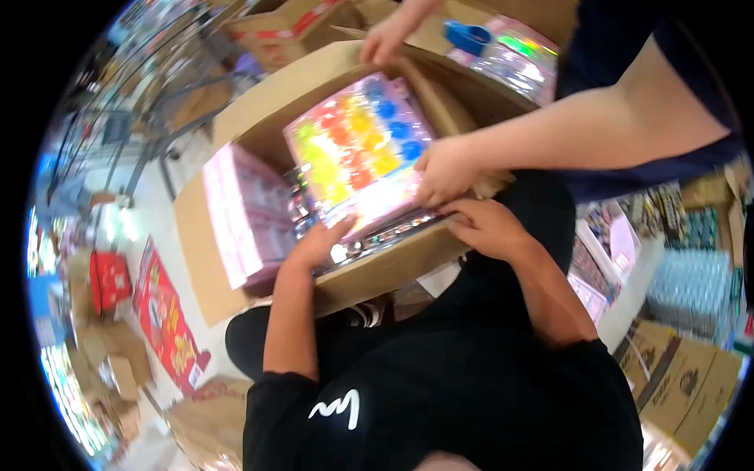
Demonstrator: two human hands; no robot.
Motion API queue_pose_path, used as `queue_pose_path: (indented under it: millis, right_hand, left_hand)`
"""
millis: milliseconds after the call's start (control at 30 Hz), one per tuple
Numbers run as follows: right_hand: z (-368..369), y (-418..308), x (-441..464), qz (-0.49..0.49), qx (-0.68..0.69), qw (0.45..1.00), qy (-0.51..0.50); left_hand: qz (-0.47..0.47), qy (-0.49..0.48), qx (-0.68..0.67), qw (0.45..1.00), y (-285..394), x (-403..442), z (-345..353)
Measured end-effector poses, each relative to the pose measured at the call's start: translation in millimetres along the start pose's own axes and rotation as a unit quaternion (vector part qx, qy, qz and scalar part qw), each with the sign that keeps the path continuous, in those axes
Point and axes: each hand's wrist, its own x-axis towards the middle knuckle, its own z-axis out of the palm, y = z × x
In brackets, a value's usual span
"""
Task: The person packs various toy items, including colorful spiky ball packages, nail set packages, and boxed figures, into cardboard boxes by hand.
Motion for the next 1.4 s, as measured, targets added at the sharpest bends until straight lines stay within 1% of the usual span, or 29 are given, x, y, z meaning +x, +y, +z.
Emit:
queue_pose_path:
  millis: [33,67,133,167,200,233,333,400,467,533,567,633,667,733,767,800,833,933,1000,1033,1100,1233,1267,1300,1333,1400]
  right_hand:
    - [2,6,1,0.000,-0.003,1.000,0.008]
    - [2,7,2,-0.012,0.038,0.999,0.004]
    - [3,7,3,-0.021,0.055,0.998,0.011]
    - [4,8,7,-0.038,0.047,0.998,-0.007]
    - [2,3,5,-0.013,0.032,0.999,-0.002]
    - [2,1,4,0.013,0.018,1.000,0.003]
    - [3,3,4,0.017,0.036,0.999,0.005]
    - [4,1,5,0.011,0.033,0.999,0.007]
    - [9,11,7,0.006,0.029,1.000,0.009]
    - [22,36,12,-0.102,0.071,0.992,0.037]
    - [22,39,11,-0.102,0.070,0.992,0.035]
    - [20,34,8,-0.160,-0.038,0.983,0.083]
    - [21,34,7,-0.162,-0.039,0.983,0.081]
    - [25,36,7,-0.161,0.002,0.978,0.135]
    - [26,43,6,-0.108,0.052,0.988,0.096]
    - [25,41,7,-0.110,0.051,0.988,0.094]
    - [23,38,8,-0.082,0.048,0.992,0.080]
    - [19,27,5,-0.054,0.045,0.996,0.055]
    - [11,7,4,0.093,0.046,0.994,-0.028]
    - [12,9,4,0.092,0.045,0.994,-0.030]
    - [12,16,0,0.049,0.044,0.998,-0.024]
    - [11,25,-1,0.051,0.087,0.995,-0.017]
    - [11,29,0,0.051,0.024,0.998,-0.019]
    - [12,33,1,0.052,-0.038,0.998,-0.022]
    - [13,39,2,0.052,-0.039,0.998,-0.021]
    - [23,54,6,0.048,-0.024,0.999,0.006]
  left_hand:
    - [-0.028,-0.026,-0.022,0.999,-1,3,-1]
    - [0.013,-0.022,-0.024,0.999,-1,4,0]
    - [0.008,-0.018,-0.054,0.998,1,5,4]
    - [0.027,-0.009,-0.049,0.998,-1,4,5]
    - [0.047,-0.013,-0.037,0.998,0,7,4]
    - [0.046,-0.006,-0.040,0.998,0,6,1]
    - [-0.063,0.022,0.095,0.993,4,2,-2]
    - [-0.047,0.009,0.082,0.995,9,-3,-2]
    - [-0.062,0.039,0.150,0.986,12,-5,-1]
    - [-0.049,0.026,0.136,0.989,10,-3,-2]
    - [-0.036,0.013,0.125,0.991,9,-2,-2]
    - [-0.034,0.025,0.134,0.990,8,-3,-1]
    - [-0.030,0.037,0.145,0.988,7,-3,0]
    - [-0.031,0.026,0.139,0.990,7,-3,-2]
    - [-0.030,0.012,0.134,0.990,7,-2,-3]
    - [-0.030,-0.001,0.129,0.991,9,-3,-2]
    - [-0.025,-0.002,0.132,0.991,11,-5,-2]
    - [-0.029,0.008,0.152,0.988,12,-6,0]
    - [-0.015,0.018,0.160,0.987,13,-9,5]
    - [-0.002,0.027,0.170,0.985,14,-12,7]
    - [0.001,0.033,0.154,0.988,10,-8,7]
    - [0.019,0.042,0.147,0.988,10,-10,7]
    - [0.019,0.042,0.146,0.988,13,-12,7]
    - [-0.001,0.035,0.151,0.988,17,-13,6]
    - [-0.021,0.027,0.155,0.987,20,-14,6]
    - [-0.027,0.033,0.162,0.986,18,-15,5]
